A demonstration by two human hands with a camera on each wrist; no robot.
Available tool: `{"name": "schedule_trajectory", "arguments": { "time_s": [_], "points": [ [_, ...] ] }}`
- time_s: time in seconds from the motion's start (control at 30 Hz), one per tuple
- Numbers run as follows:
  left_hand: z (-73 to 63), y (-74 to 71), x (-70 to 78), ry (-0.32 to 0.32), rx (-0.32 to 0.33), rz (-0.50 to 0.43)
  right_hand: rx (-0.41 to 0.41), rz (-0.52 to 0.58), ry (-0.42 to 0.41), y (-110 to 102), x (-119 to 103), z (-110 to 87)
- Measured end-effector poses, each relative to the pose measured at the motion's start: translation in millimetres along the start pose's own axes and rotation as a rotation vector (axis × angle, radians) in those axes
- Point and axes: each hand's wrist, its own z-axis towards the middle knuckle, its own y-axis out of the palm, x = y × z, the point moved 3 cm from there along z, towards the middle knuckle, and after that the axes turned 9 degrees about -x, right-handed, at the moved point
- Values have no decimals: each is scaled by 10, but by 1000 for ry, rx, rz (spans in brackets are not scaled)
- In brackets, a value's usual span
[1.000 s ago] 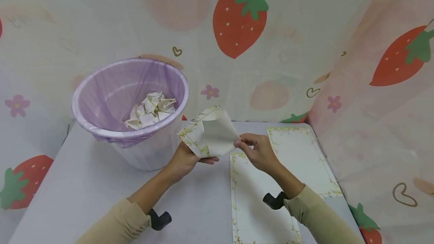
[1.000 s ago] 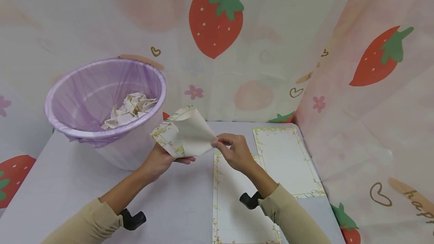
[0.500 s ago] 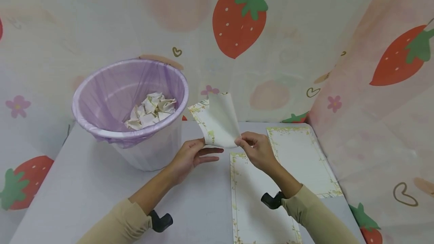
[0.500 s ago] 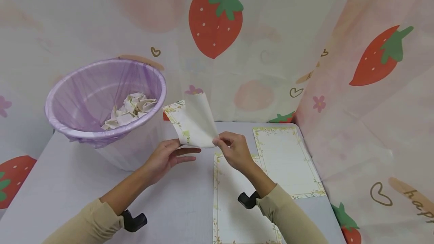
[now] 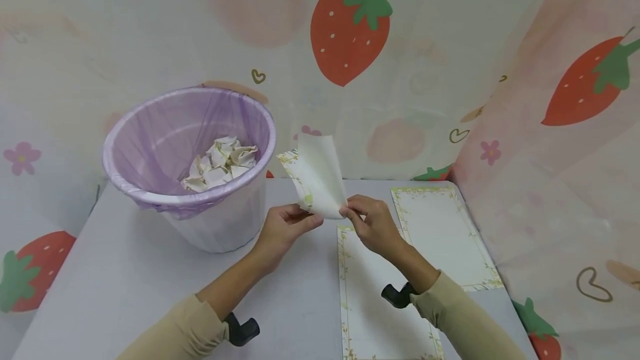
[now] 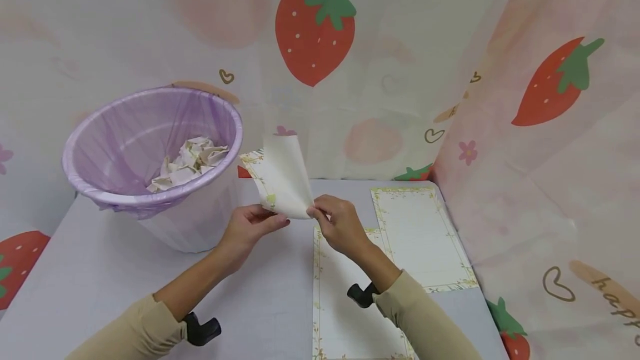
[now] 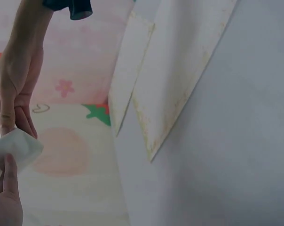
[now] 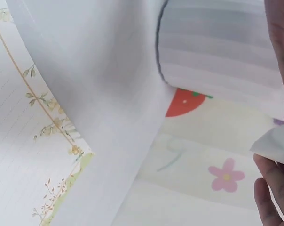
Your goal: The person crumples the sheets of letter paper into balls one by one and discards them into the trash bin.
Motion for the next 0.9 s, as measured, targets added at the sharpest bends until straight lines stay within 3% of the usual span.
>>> {"name": "schedule_trajectory", "arguments": {
  "time_s": [0.1,0.2,0.57,0.73,0.9],
  "points": [
    [18,-5,0,-18,57,-44,-16,-34,-24,23,-40,-1],
    [30,-9,7,-34,64,-88,-20,-11,-10,29,-60,-4],
    [71,-23,18,-55,-17,-259,5,320,150,28,-113,27],
    [84,-6,25,-59,-45,-323,23,407,176,43,-39,24],
    [79,-2,20,-74,-73,-365,19,416,219,34,-13,24]
  ]
}}
